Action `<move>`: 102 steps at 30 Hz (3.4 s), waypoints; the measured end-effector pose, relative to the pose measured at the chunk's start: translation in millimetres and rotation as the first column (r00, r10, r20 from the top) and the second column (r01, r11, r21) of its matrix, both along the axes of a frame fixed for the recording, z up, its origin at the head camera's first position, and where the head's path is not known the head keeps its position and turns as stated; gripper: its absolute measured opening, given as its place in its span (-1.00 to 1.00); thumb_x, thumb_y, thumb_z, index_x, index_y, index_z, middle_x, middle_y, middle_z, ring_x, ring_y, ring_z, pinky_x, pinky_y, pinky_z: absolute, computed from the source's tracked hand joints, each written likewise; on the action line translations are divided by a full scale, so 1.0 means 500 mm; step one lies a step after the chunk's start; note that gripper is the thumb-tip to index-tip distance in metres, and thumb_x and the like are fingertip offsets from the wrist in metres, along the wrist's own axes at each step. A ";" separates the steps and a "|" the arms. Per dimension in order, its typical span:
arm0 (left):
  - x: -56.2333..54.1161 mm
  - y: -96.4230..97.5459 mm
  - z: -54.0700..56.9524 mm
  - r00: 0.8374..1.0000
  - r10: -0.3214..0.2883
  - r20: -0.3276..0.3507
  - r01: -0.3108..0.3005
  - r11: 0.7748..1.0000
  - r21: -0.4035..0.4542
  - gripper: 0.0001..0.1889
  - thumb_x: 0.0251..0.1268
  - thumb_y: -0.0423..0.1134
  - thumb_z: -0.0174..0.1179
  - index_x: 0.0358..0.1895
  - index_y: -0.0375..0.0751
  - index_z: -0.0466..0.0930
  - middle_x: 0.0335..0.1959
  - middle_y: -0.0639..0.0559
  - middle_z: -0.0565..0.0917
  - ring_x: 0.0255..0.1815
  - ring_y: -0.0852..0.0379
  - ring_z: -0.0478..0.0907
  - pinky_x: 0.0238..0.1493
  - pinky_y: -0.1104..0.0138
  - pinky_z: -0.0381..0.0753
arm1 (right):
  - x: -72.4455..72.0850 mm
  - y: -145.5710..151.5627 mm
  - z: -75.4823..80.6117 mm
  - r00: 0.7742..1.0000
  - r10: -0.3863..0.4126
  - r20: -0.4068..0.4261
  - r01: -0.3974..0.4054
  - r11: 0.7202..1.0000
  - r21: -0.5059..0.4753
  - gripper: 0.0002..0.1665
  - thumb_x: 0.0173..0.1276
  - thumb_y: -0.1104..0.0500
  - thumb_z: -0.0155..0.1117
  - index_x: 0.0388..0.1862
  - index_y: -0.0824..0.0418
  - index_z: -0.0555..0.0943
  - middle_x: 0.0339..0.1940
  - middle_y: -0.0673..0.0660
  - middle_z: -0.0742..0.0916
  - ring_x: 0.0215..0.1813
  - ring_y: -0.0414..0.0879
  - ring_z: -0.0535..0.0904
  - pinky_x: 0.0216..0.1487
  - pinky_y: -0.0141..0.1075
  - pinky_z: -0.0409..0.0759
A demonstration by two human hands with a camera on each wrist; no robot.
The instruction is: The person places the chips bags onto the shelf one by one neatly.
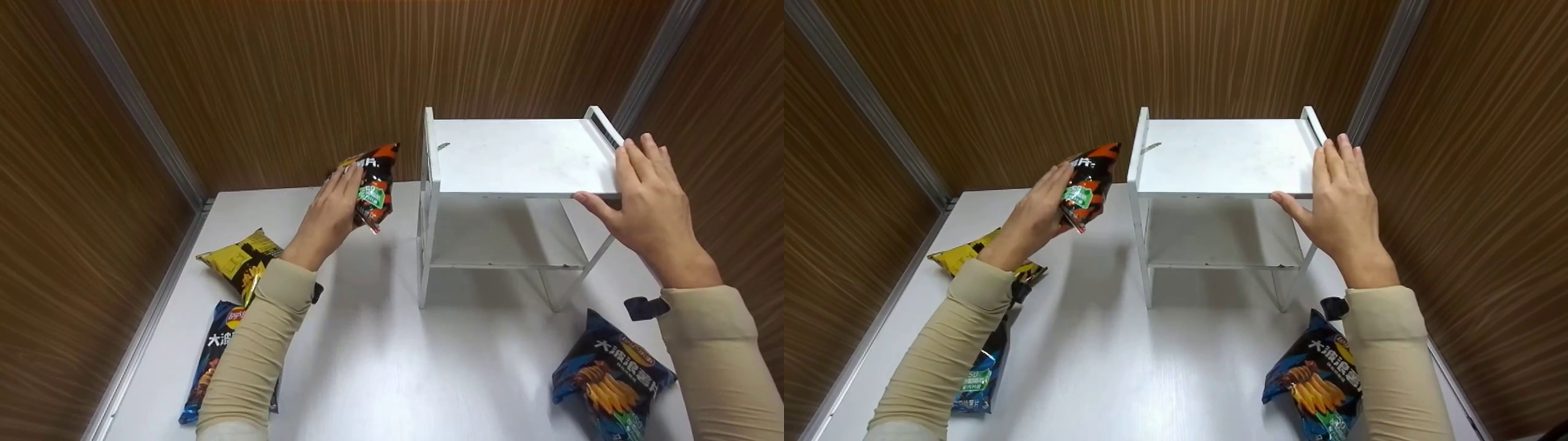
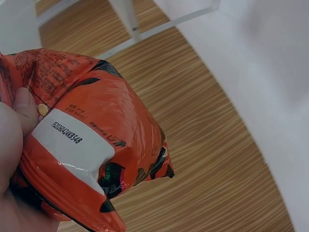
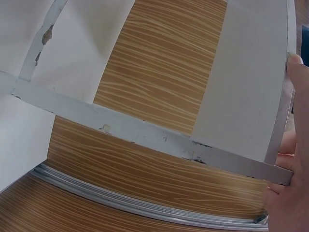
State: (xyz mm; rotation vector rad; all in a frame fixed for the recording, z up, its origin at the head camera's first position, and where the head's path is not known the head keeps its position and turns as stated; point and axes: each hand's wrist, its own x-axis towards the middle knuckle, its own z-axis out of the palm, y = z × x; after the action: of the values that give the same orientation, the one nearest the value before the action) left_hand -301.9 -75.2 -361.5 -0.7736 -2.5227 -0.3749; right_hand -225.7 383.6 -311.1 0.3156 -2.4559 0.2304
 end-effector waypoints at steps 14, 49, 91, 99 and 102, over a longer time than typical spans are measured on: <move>0.009 0.037 0.128 0.998 -0.026 -0.051 0.023 0.998 -0.053 -0.22 0.26 -0.40 0.31 0.51 -0.36 0.14 0.53 -0.26 0.25 0.56 -0.25 0.17 0.53 -0.05 0.19 | -0.004 0.003 -0.003 1.000 0.007 0.007 -0.006 0.999 -0.035 0.02 0.31 -0.19 0.32 0.45 0.49 0.26 0.45 0.48 0.39 0.60 0.28 0.09 0.65 0.00 -0.08; 0.055 0.194 0.284 0.956 -0.069 -0.284 -0.034 0.939 -0.342 -0.37 0.38 -0.38 0.15 0.49 -0.25 0.23 0.52 -0.16 0.30 0.52 -0.23 0.26 0.47 -0.08 0.31 | -0.004 -0.005 -0.006 1.000 0.006 0.013 -0.006 0.999 -0.050 0.01 0.30 -0.17 0.33 0.45 0.50 0.25 0.43 0.48 0.39 0.60 0.30 0.10 0.65 0.03 -0.08; 0.076 0.431 0.212 0.990 -0.142 0.014 0.139 0.938 -0.318 -0.01 0.27 0.39 0.04 0.62 0.05 -0.17 0.64 -0.07 -0.01 0.65 -0.17 -0.07 0.61 -0.05 -0.01 | 0.011 0.000 -0.004 1.000 -0.021 0.005 0.021 0.999 -0.043 -0.02 0.24 -0.07 0.40 0.45 0.47 0.28 0.42 0.47 0.42 0.58 0.29 0.15 0.63 0.03 -0.01; 0.075 0.501 0.197 0.994 -0.111 0.011 0.108 0.943 -0.314 0.08 0.21 0.43 0.10 0.63 0.09 -0.29 0.66 -0.10 -0.13 0.66 -0.19 -0.23 0.63 -0.09 -0.24 | 0.011 0.009 -0.001 1.000 0.000 -0.022 -0.001 0.998 -0.056 0.04 0.10 0.01 0.50 0.45 0.46 0.28 0.38 0.49 0.46 0.54 0.33 0.22 0.62 0.04 0.06; 0.072 0.525 0.197 0.997 -0.079 0.009 0.078 0.935 -0.345 0.10 0.20 0.45 0.07 0.63 0.11 -0.34 0.66 -0.09 -0.19 0.67 -0.19 -0.27 0.63 -0.09 -0.28 | 0.013 0.012 0.000 1.000 0.003 -0.011 -0.004 0.997 -0.076 0.08 0.14 -0.03 0.47 0.50 0.42 0.22 0.40 0.48 0.44 0.54 0.31 0.22 0.61 0.03 0.07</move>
State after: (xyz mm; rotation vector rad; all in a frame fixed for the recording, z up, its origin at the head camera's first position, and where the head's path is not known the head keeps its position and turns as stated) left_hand -265.7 187.5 -263.1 -1.0059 -2.5922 0.0514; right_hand -218.9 389.4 -311.0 0.2877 -2.4289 0.3214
